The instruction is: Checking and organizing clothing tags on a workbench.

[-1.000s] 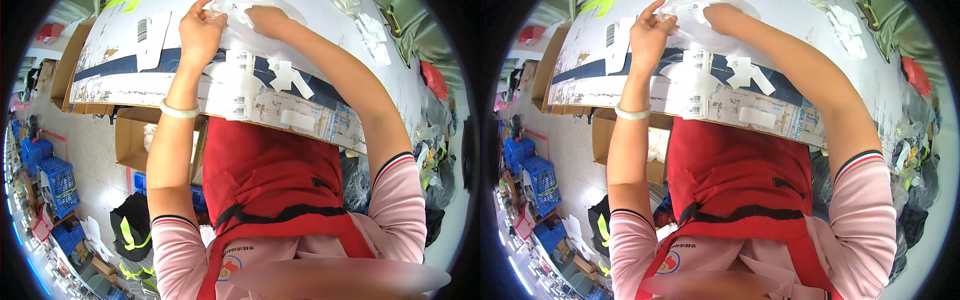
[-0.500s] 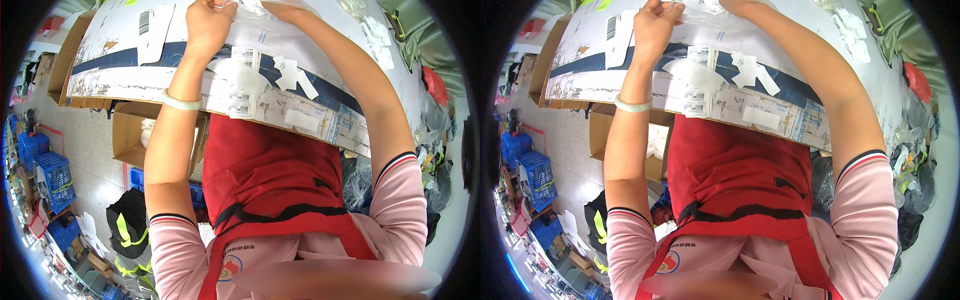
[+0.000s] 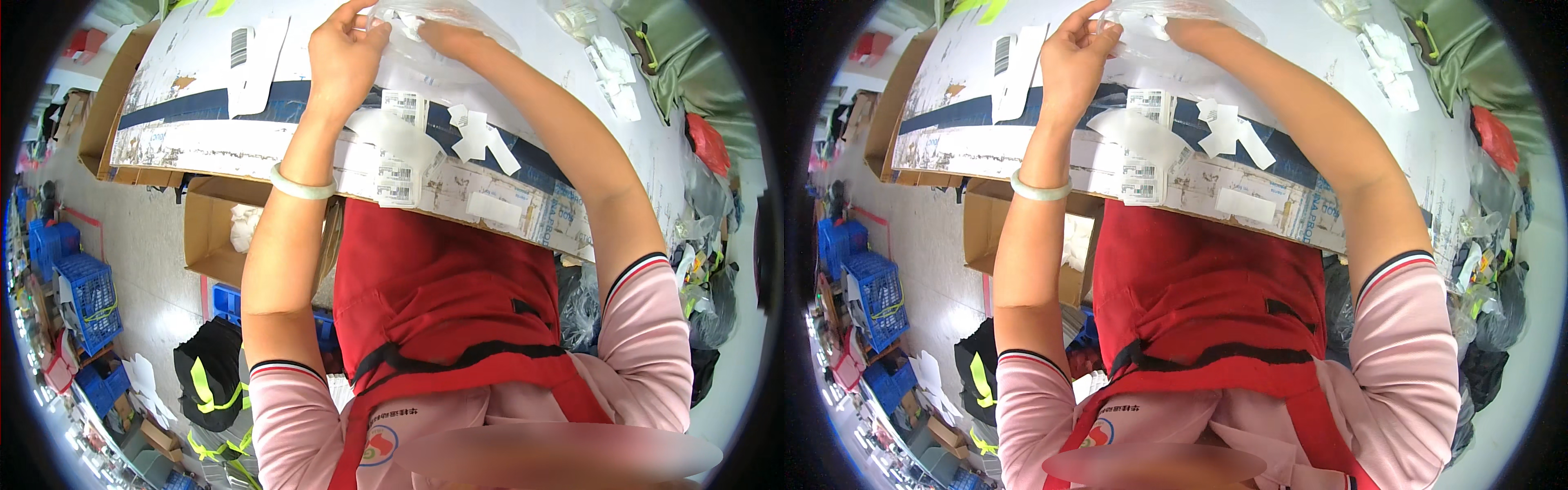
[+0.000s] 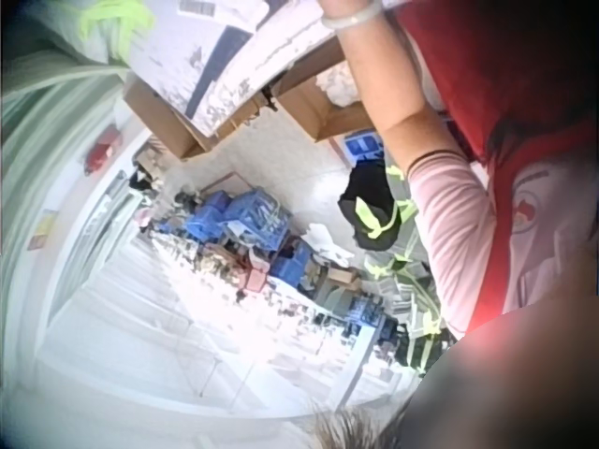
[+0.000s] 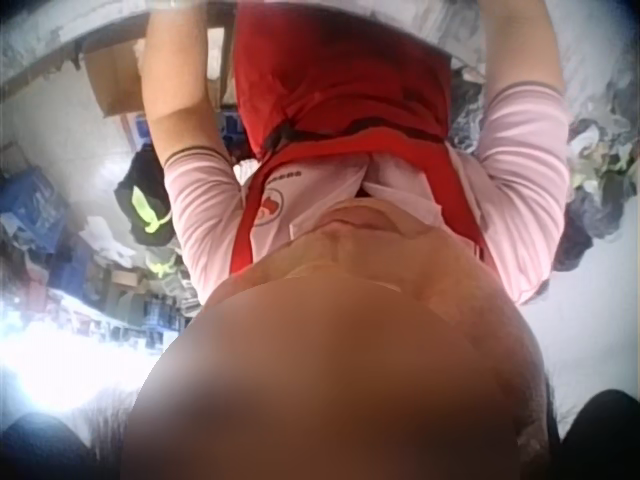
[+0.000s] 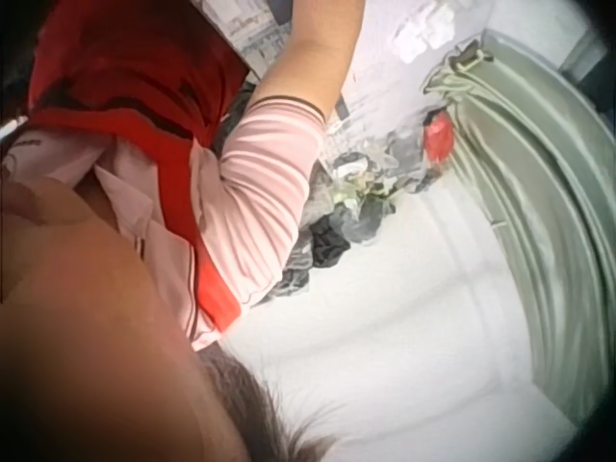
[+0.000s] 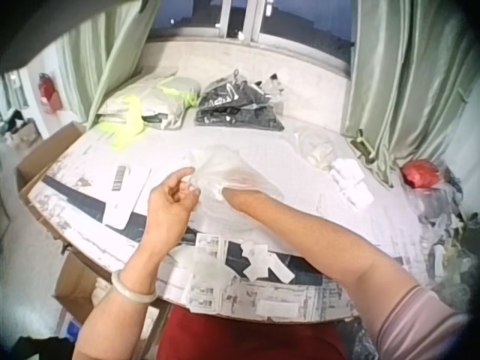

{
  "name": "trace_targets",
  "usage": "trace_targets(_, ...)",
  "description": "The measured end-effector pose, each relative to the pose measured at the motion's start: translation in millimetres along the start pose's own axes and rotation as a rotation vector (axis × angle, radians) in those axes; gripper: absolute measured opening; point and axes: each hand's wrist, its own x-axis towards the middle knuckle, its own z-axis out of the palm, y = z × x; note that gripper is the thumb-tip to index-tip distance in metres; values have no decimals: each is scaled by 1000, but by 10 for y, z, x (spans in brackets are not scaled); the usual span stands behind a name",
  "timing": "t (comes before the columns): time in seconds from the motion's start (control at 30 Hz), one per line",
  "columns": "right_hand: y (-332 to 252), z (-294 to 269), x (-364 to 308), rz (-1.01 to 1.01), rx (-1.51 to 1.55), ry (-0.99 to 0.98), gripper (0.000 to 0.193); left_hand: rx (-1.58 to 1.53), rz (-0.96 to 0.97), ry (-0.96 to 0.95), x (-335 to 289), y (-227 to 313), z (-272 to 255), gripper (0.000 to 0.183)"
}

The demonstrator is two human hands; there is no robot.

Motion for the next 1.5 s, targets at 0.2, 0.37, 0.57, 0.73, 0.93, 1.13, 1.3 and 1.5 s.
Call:
trace_targets(0.2, -190, -321, -62, 134, 165, -263, 46, 538, -466, 284, 30, 154, 164, 36)
trace_targets(0.37, -391, -370, -50, 29, 20, -285, 39, 590, -475, 289, -36, 180, 123, 37)
trace_targets(0.57, 916, 622, 54, -150, 283, 581, 34, 472, -468, 186, 211, -94, 401, 35)
trace_targets(0.73, 152, -217, 28, 0, 339, 22, 41, 628, -460, 294, -81, 169, 44, 34)
trace_targets(0.93, -55, -986, -697, 242, 1050, -344, 36, 785, -493, 234, -107, 229, 44, 40)
trace_targets(1.13, -29, -1391, -1709, 219, 1502, -182, 29, 1131, -110, 179, -358, 553, 443, 32)
trace_targets(1.3, -53, -1440, -2331, 313, 1784, -255, 25, 467, -654, 154, -798, 655, 1132, 33)
trace_targets(1.5, 65, -1312, -2805, 303, 1851, -322, 33, 116, -962, 248, -1147, 559, 1420, 23)
